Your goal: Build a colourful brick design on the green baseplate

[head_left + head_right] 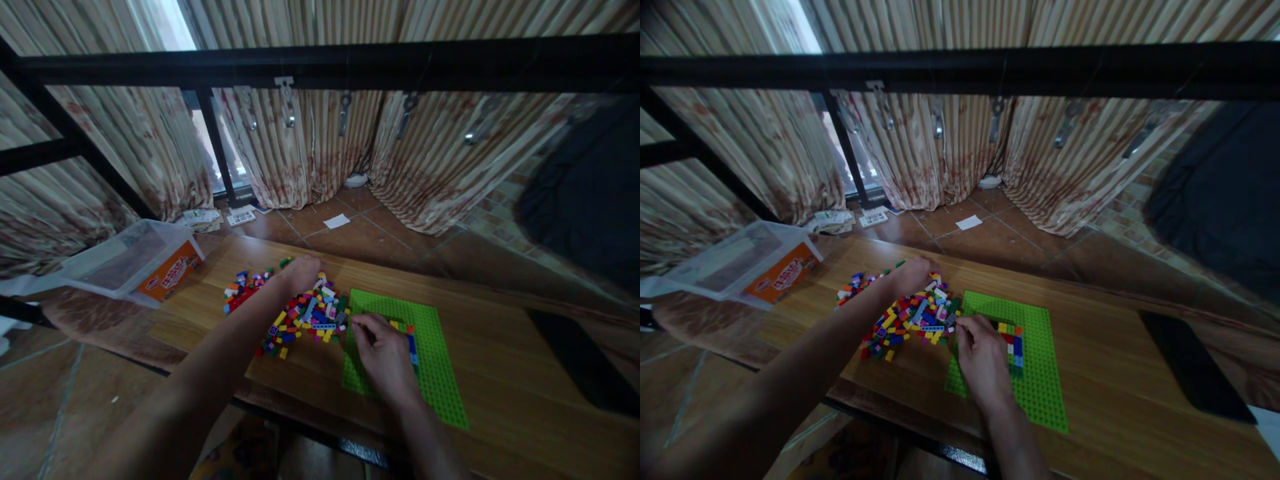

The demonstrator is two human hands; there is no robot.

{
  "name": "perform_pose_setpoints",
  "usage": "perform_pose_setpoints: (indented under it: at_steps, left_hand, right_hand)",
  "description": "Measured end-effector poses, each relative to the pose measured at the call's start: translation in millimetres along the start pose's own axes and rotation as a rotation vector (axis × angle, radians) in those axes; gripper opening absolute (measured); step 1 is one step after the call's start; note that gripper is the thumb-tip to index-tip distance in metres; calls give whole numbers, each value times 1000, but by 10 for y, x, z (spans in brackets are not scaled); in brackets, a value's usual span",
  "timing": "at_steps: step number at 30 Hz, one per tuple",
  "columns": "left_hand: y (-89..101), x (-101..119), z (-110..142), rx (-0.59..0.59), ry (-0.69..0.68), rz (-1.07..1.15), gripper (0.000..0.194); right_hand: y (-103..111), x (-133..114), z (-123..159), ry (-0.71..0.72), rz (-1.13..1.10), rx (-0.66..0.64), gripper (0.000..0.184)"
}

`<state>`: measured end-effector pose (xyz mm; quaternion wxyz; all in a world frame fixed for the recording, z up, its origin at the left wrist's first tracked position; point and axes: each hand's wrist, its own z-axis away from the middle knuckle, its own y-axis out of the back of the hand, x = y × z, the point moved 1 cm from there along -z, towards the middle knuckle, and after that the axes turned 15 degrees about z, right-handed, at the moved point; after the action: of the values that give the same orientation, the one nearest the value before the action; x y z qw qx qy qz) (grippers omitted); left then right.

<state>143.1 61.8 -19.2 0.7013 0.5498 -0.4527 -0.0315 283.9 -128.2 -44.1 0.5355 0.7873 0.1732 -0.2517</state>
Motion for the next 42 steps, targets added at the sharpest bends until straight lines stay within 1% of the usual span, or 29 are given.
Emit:
perform_pose_setpoints:
  at_steps: [3, 4, 5, 7, 8, 9, 10, 13, 14, 16, 19, 21, 24, 29, 32, 35, 37, 40, 42]
  left_hand:
    - [135, 41, 135, 59, 4, 64, 28]
    - [172, 72, 217, 92, 2, 103, 28]
    - [195, 114, 317, 153, 7, 168, 27]
    - [176, 218, 545, 378, 41, 709, 27]
    - [120, 279, 658, 447, 82, 962, 28]
    - [40, 347, 758, 492, 130, 1187, 28]
    - [-59, 416, 839, 496, 189, 1381, 28]
    - [-379, 604, 955, 337, 359, 1821, 22]
    - [-466, 647, 959, 310, 406, 1917, 19]
    - [-592, 703, 940, 277, 491, 2041, 20]
    - [-671, 738, 912, 308, 572, 2082, 22]
    - [-676, 745, 913, 350, 564, 2052, 22]
    - [-668, 736, 934, 383, 501, 1968, 20]
    - [-708, 708, 953, 379, 354, 1784, 20]
    - [-734, 713, 954, 362, 272, 1673, 22]
    - [-740, 707, 951, 332, 267, 1632, 28]
    - [-738, 688, 943, 330, 282, 1611, 29]
    - [-730, 659, 931, 376, 302, 1608, 28]
    - [-718, 652, 927, 418, 320, 1662, 27]
  right_hand:
    - [7, -1, -7, 2, 1, 9, 20]
    - [12, -2, -10, 1, 1, 20, 20]
    - [18, -5, -13, -2, 0, 32, 20]
    - [24, -19, -20, -13, -14, 44, 20]
    - [23, -31, -23, -21, -31, 45, 20]
    - [19, -45, -24, -31, -55, 43, 20]
    - [13, -59, -24, -44, -86, 43, 20]
    - [-11, -97, -16, -87, -192, 44, 22]
    - [-18, -104, -13, -100, -223, 43, 23]
    - [-26, -111, -12, -116, -262, 36, 25]
    - [-25, -111, -26, -117, -259, 42, 25]
    - [-24, -114, -40, -113, -248, 53, 24]
    - [-33, -128, -56, -116, -259, 55, 23]
    - [-72, -134, -67, -159, -305, 51, 24]
    - [-106, -122, -85, -207, -402, 57, 24]
    - [-127, -132, -113, -305, -597, 61, 21]
    - [-125, -160, -134, -354, -683, 79, 18]
    - [-115, -212, -158, -365, -717, 133, 14]
    - [-122, -238, -165, -375, -745, 143, 16]
